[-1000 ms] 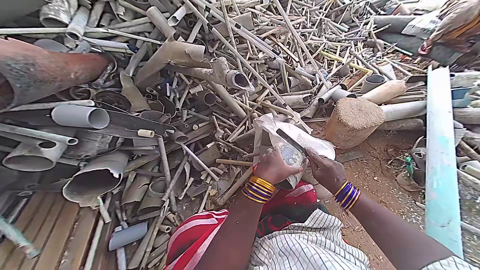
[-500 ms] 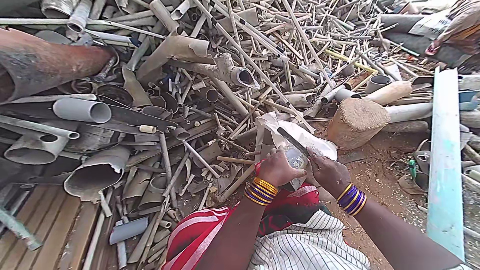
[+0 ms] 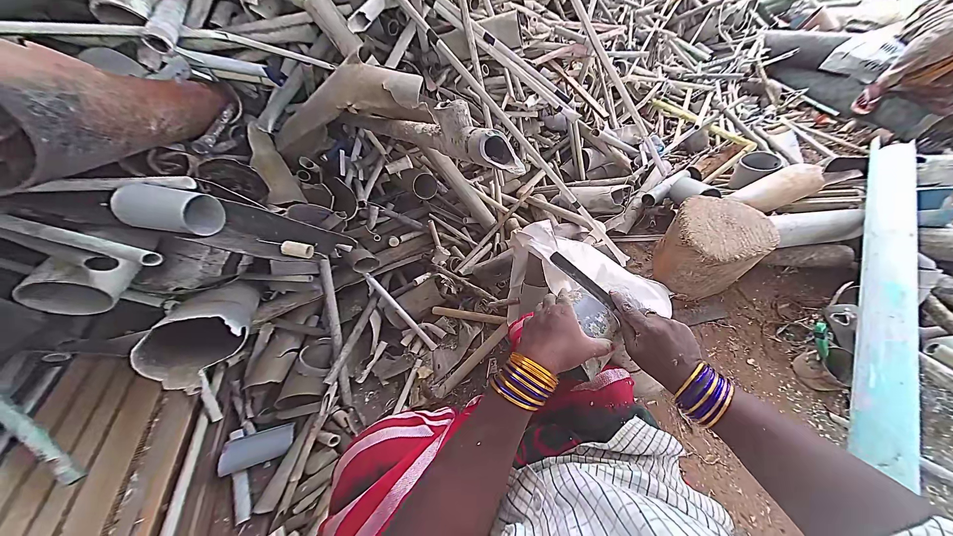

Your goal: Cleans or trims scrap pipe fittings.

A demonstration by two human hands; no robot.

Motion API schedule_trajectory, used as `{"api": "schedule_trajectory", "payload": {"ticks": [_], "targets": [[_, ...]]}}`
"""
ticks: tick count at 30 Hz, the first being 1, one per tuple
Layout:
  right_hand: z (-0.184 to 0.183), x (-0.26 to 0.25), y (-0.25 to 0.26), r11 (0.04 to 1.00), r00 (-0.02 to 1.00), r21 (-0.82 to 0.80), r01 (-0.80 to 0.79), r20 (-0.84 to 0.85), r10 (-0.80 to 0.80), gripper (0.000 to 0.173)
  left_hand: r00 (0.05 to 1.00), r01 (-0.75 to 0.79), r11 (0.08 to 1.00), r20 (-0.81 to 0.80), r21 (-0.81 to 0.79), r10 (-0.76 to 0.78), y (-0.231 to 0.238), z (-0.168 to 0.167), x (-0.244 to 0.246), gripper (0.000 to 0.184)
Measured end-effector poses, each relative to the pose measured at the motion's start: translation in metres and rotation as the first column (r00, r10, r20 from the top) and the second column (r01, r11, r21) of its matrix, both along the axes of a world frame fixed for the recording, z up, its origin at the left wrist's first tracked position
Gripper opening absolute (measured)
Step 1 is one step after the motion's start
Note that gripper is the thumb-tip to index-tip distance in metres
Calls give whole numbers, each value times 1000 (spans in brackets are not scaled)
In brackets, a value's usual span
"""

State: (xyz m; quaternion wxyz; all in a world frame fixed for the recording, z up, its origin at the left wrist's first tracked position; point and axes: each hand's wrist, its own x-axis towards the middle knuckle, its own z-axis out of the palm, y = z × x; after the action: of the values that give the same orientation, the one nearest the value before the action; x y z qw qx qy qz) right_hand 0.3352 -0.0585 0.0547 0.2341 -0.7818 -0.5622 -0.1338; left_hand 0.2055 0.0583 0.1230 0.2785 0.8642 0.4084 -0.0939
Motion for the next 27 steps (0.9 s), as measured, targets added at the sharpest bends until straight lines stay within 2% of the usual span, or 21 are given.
{"api": "schedule_trajectory", "payload": {"ticks": [2,4,7,9,13,17,20,25,27], "targets": [[-1,10,1,994,998,-102,47,-32,-51,42,1000,-3,1000,-6,3,3,-2,-2,1,114],[9,7,4,964,979,-239,120,-133,-155,44,999,-8,1000,-34,4,9,-4,0,3,114],[5,-13,0,1000,999,9,16,-48,-15,41,1000,-5,1000,-6,1,5,1,2,2,111],[-5,-18,-2,995,998,97,-21,-58,27,40,1000,-10,1000,24,-4,10,3,-3,1,107],[5,-23,2,993,960,-44,107,-254,-115,42,997,-41,999,57,-36,43,5,-3,6,106],[-15,-22,-3,991,991,133,32,-130,-15,39,993,-18,997,114,-81,28,16,-10,2,106],[-15,-21,-3,991,976,83,107,-200,-89,40,993,-26,996,117,-88,36,13,-7,4,105],[-16,-17,-7,991,982,77,107,-162,-93,41,993,117,993,14,-4,-117,-1,0,-8,127],[-11,-15,-5,991,962,-6,137,-238,-135,42,982,190,980,-32,63,-188,-10,-2,-9,123]]}}
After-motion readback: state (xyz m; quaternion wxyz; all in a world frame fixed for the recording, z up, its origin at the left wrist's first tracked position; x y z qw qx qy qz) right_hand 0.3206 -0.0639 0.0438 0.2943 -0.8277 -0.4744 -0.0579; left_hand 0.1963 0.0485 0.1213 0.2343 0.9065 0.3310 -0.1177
